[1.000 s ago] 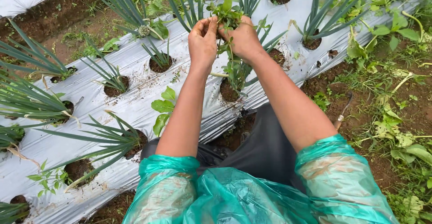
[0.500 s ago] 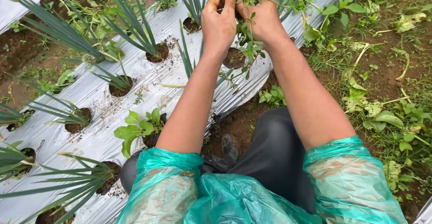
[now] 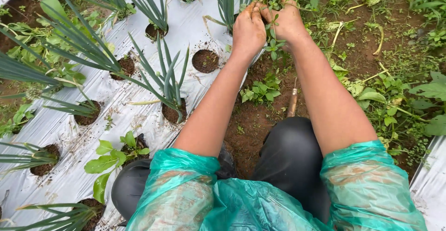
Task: Removing weeds from around onion plants by hand and using a small hand hoe to clear the soil between rows.
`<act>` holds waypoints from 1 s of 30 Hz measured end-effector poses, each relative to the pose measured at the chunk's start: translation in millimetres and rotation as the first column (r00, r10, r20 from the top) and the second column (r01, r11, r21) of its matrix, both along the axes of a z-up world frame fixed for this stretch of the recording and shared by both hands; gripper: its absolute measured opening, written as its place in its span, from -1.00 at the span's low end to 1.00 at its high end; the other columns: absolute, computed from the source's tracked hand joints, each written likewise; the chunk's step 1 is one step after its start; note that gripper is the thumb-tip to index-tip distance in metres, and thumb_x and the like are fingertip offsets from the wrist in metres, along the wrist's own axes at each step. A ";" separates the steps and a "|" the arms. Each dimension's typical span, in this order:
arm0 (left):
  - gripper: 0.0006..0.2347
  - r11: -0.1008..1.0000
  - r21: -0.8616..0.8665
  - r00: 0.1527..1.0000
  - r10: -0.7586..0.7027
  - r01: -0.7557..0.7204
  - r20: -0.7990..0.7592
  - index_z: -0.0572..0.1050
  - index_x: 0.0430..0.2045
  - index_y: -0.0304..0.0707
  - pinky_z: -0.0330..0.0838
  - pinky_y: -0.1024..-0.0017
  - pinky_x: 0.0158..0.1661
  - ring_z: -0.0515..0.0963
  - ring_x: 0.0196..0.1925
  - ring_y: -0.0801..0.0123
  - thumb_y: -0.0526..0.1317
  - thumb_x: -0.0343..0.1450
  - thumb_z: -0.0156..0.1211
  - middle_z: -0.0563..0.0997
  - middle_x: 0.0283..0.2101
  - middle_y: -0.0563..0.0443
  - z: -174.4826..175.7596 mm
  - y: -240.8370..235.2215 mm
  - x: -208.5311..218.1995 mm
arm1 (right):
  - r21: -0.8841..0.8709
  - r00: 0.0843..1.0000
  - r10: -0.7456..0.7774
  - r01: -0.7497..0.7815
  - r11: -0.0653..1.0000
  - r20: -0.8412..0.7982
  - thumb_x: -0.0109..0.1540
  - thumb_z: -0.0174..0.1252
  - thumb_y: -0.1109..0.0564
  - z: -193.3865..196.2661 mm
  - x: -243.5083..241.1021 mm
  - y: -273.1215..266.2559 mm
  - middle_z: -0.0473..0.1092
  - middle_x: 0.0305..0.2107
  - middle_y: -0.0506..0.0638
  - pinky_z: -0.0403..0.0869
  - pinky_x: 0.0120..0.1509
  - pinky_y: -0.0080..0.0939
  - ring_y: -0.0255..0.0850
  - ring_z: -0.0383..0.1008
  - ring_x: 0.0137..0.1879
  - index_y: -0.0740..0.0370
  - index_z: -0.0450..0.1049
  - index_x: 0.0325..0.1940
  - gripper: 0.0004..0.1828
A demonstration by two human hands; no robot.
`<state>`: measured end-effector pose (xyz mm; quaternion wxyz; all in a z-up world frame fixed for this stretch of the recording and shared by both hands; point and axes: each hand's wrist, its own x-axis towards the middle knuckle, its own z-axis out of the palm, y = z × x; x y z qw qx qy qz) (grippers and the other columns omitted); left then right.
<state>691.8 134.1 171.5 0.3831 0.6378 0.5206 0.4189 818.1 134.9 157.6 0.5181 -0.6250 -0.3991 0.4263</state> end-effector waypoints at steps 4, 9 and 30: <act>-0.61 0.997 0.018 0.996 -0.069 0.070 -0.060 0.50 0.15 -0.26 0.47 0.17 0.17 0.63 0.16 -0.07 -0.16 0.52 -0.21 0.65 0.15 -0.21 -40.4 7.4 30.2 | -0.222 0.964 -0.019 0.081 0.972 0.266 0.16 0.27 -0.33 0.3 29.6 -21.0 0.37 0.17 0.03 0.33 -0.17 -0.11 -0.32 0.42 -0.05 0.23 0.02 0.50 0.03; -0.65 0.981 -0.089 0.970 -0.187 0.175 -0.155 0.51 0.08 -0.32 0.55 0.13 0.09 0.66 0.00 -0.04 -0.24 0.51 -0.20 0.68 -0.01 -0.24 -50.5 8.5 54.7 | -0.232 0.981 -0.051 0.095 0.968 0.188 0.24 0.31 -0.16 2.3 48.1 -33.0 0.44 -0.26 0.01 0.33 -0.25 -0.21 -0.37 0.27 -0.36 0.26 0.03 0.47 -0.10; -0.68 0.775 -0.527 0.438 -0.632 0.350 -0.639 0.63 -0.11 -0.48 0.57 -0.10 0.04 0.64 0.08 -0.25 -0.19 0.36 0.31 0.66 -0.11 -0.46 -277.5 114.4 86.8 | -0.549 0.937 0.188 0.005 0.836 0.294 0.43 0.01 -0.01 -219.7 88.0 37.9 0.45 0.04 0.18 0.63 0.05 -0.06 -0.04 0.57 0.06 0.40 0.15 0.42 -0.42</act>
